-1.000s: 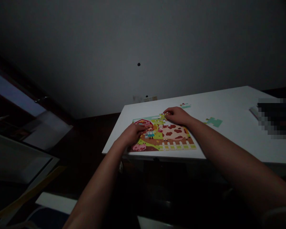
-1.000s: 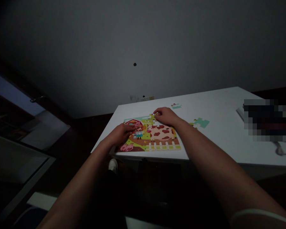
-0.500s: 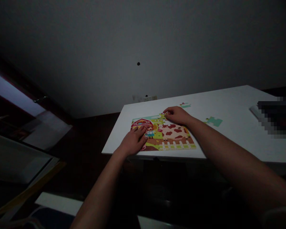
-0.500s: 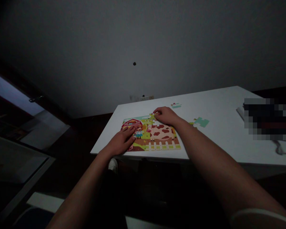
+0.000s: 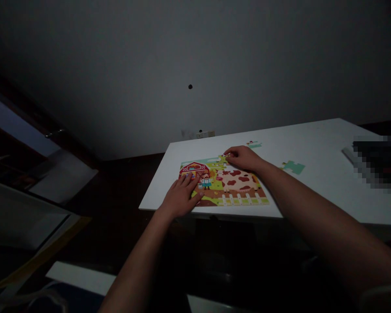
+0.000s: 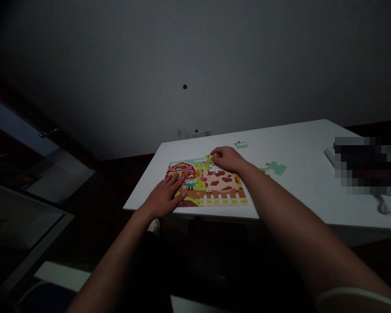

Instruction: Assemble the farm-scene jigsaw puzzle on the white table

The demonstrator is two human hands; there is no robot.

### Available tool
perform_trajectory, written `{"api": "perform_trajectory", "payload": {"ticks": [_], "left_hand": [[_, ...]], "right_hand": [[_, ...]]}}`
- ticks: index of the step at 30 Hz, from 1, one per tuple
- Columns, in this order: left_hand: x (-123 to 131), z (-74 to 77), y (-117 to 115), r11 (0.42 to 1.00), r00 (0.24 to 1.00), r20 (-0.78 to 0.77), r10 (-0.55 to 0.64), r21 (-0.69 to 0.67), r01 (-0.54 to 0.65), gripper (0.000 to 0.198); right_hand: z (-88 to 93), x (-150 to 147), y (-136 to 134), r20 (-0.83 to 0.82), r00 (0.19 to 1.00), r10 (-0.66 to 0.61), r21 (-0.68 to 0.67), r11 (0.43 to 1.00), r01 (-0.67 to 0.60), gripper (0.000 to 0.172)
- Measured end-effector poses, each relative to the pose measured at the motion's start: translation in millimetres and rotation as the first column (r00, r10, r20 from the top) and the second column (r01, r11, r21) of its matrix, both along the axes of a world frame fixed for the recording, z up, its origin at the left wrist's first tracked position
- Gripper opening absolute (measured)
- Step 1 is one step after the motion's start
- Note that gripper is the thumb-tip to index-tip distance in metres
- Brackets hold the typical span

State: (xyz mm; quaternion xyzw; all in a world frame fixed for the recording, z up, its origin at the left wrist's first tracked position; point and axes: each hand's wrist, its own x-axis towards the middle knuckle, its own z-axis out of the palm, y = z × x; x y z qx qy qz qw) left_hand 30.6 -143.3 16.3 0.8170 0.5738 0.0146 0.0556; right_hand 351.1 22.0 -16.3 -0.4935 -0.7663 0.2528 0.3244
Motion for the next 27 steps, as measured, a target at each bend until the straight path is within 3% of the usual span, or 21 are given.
{"api": "perform_trajectory", "payload": {"ticks": [14,27], "left_hand": [[0.2,-0.5,-5.2,0.998,0.998,-0.023,0.055,-0.002,-0.055,0.080],[1.7,0.7,3.5,0.999,0.999,0.015,0.035,0.002,-0.035,0.080]], "right_hand": [[-0.2,-0.8,0.3,-0.004,1.000,0.002,-0.020,1.000,-0.002,0.033],[-0.6,-0.3,0.6,-0.025,1.000,0.010,-0.032,0.999,-0.010,0.035]]}}
